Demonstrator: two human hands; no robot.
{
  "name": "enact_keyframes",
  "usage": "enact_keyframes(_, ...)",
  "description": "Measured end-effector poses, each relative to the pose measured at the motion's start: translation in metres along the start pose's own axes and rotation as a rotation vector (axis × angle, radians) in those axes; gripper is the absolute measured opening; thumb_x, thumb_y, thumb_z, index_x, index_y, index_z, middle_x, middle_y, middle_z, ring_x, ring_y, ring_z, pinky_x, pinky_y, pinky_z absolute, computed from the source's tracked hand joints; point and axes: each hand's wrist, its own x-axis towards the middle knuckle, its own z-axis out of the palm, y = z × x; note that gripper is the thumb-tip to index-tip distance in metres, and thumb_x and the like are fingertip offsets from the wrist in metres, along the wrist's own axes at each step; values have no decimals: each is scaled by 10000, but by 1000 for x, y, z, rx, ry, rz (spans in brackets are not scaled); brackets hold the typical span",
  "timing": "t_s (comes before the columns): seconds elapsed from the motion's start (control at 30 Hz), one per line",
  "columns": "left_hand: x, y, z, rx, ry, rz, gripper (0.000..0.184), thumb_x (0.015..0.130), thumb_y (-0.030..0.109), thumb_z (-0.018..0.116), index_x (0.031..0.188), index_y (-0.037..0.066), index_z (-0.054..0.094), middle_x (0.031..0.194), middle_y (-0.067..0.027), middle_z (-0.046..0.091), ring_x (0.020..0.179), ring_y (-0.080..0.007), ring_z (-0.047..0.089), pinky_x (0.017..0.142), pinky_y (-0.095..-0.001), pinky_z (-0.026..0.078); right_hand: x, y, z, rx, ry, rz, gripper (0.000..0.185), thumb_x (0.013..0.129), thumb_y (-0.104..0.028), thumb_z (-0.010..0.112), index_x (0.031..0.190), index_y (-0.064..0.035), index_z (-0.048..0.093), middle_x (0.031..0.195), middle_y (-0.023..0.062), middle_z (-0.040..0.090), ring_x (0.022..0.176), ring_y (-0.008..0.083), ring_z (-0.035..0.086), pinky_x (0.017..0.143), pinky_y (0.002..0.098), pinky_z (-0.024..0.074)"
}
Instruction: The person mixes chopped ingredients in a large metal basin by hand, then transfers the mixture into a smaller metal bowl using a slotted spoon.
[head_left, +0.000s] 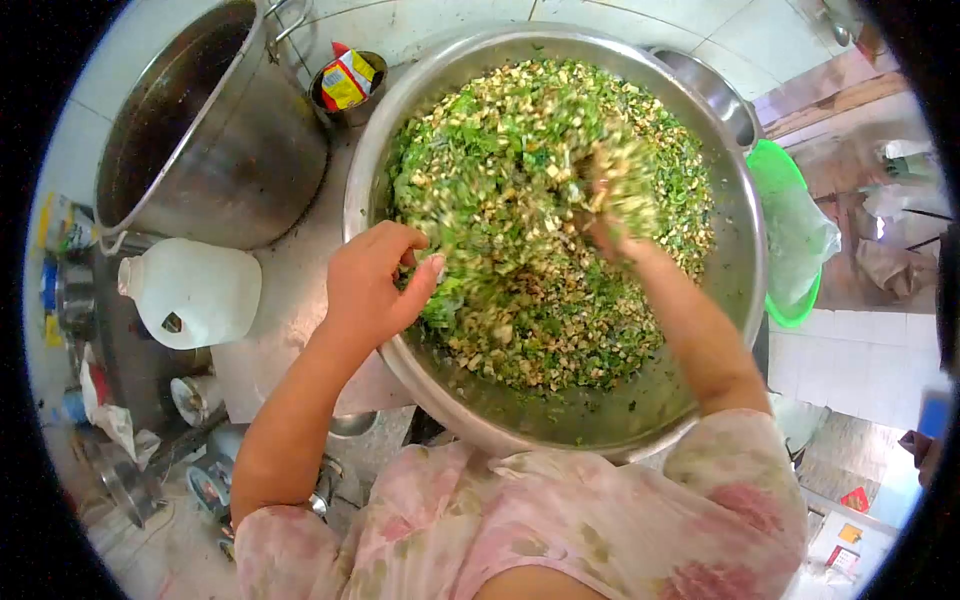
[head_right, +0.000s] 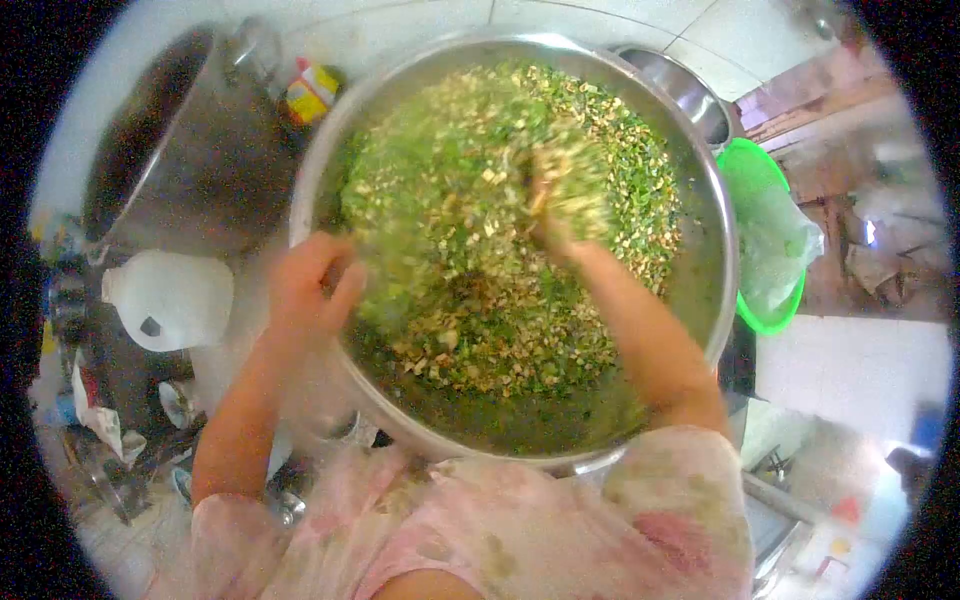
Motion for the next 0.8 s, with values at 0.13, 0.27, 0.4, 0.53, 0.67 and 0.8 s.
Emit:
enact_keyframes(0.13, 3, 0, 0, 43, 17, 0, 145, 694, 172, 616, 756, 59, 551, 635, -69, 528, 532, -198, 521, 475, -286, 408, -93, 56, -10, -158, -164, -151, 592, 840, -478, 368, 1298, -121, 255, 1297, 146, 324, 1144, 331, 363, 975, 479, 249)
enact_keyframes(0.27, 1, -2, 2, 51, 35, 16, 137, 692, 168, 614, 750, 59, 554, 633, -67, 530, 533, -196, 524, 476, -285, 408, -145, -2, 87, -714, -544, -338, 499, 844, -414, 434, 1261, -157, 340, 1272, 114, 358, 1153, 303, 355, 953, 426, 309)
enact_keyframes(0.4, 4, -3, 2, 101, 50, 54, 131, 691, 156, 613, 746, 53, 553, 634, -67, 531, 536, -194, 528, 474, -282, 407, -52, -55, 149, -608, -557, -274, 487, 832, -436, 436, 1225, -151, 397, 1192, 139, 455, 1102, 301, 413, 914, 434, 346)
enact_keyframes(0.53, 4, 6, -1, 104, 32, 44, 135, 685, 145, 619, 749, 47, 551, 636, -71, 532, 540, -194, 531, 477, -279, 412, 17, -69, 108, -266, -334, -153, 492, 821, -451, 445, 1212, -153, 415, 1199, 142, 451, 1103, 304, 414, 919, 438, 341)
enact_keyframes(0.67, 4, 7, -3, 92, 23, 48, 139, 681, 143, 624, 749, 46, 551, 635, -75, 532, 541, -196, 532, 478, -279, 413, 13, -23, 27, 132, -5, 7, 497, 810, -465, 454, 1198, -156, 433, 1205, 144, 446, 1105, 308, 416, 925, 442, 336)
enact_keyframes(0.8, 4, 2, -1, 94, 34, 76, 147, 679, 158, 627, 746, 51, 552, 632, -75, 531, 535, -196, 527, 471, -279, 408, -16, 38, -40, 277, 243, 142, 502, 799, -480, 463, 1185, -159, 452, 1212, 146, 441, 1107, 311, 417, 930, 445, 331)
